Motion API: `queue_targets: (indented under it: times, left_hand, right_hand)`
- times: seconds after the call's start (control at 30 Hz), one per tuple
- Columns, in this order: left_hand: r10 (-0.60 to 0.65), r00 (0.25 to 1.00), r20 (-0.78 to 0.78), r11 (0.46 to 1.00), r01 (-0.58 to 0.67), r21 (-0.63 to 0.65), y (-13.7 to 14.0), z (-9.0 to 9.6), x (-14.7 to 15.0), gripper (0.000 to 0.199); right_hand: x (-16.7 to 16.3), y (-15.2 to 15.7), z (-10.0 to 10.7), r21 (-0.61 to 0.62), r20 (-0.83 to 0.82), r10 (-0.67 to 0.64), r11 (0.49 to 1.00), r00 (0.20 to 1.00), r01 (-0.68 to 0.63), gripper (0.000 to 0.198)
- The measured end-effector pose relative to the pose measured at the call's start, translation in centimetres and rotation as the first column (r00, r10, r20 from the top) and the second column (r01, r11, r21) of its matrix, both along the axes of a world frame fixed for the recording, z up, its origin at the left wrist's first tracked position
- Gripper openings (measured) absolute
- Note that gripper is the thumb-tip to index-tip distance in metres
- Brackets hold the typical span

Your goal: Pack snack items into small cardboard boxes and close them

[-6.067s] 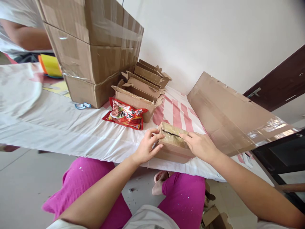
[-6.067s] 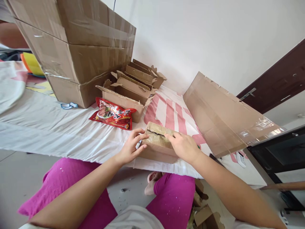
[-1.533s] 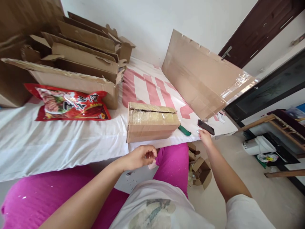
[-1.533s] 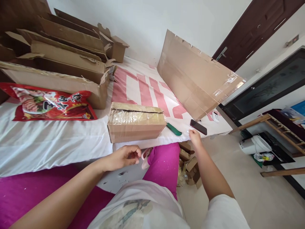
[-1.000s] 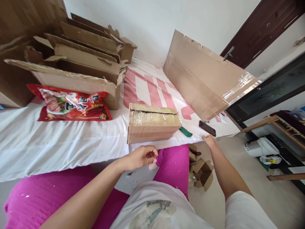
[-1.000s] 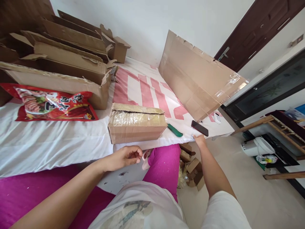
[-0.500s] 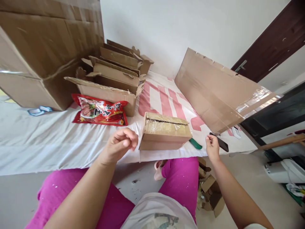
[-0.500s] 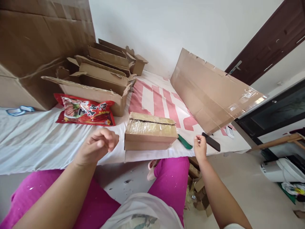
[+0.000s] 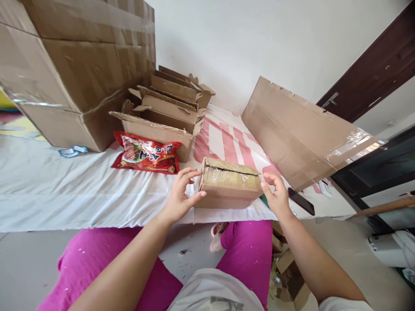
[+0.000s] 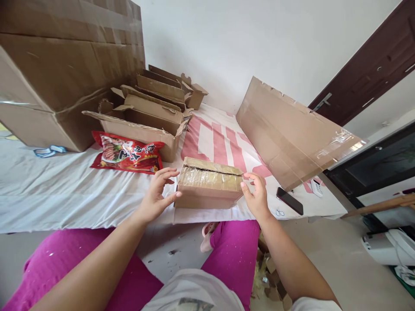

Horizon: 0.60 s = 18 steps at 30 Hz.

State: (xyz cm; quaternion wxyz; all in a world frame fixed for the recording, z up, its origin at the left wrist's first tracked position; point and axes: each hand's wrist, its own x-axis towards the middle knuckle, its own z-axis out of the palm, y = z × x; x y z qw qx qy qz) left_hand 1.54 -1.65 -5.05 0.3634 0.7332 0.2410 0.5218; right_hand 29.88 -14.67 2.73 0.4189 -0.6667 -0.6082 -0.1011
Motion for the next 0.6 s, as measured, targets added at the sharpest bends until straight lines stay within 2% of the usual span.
queue_targets:
  times: [0.13, 0.23, 0.37, 0.6]
  left_hand:
    - [0.027, 0.999, -0.024, 0.999, -0.026, 0.033, -0.1, 0.0, 0.3, 0.048]
    - [0.042, 0.999, -0.021, 0.996, -0.04, 0.076, -0.1, -0.3, 0.5, 0.046]
    - [0.066, 0.997, -0.048, 0.99, -0.059, 0.132, -0.1, -0.4, 0.4, 0.047]
    - [0.103, 0.992, -0.073, 0.972, -0.084, 0.221, -0.3, -0.2, 0.2, 0.046]
  right_hand:
    - [-1.4, 0.8, 1.3, -0.065, 0.226, 0.038, 0.998, 0.973, -0.024, 0.02]
    - [-2.5, 1.7, 1.7, -0.076, 0.283, 0.017, 0.997, 0.959, 0.005, 0.022]
    - [-3.6, 2.9, 1.7, -0.093, 0.261, -0.002, 0.995, 0.965, 0.027, 0.02]
    - [-4.8, 3.2, 2.3, -0.155, 0.072, 0.058, 0.987, 0.996, -0.047, 0.015]
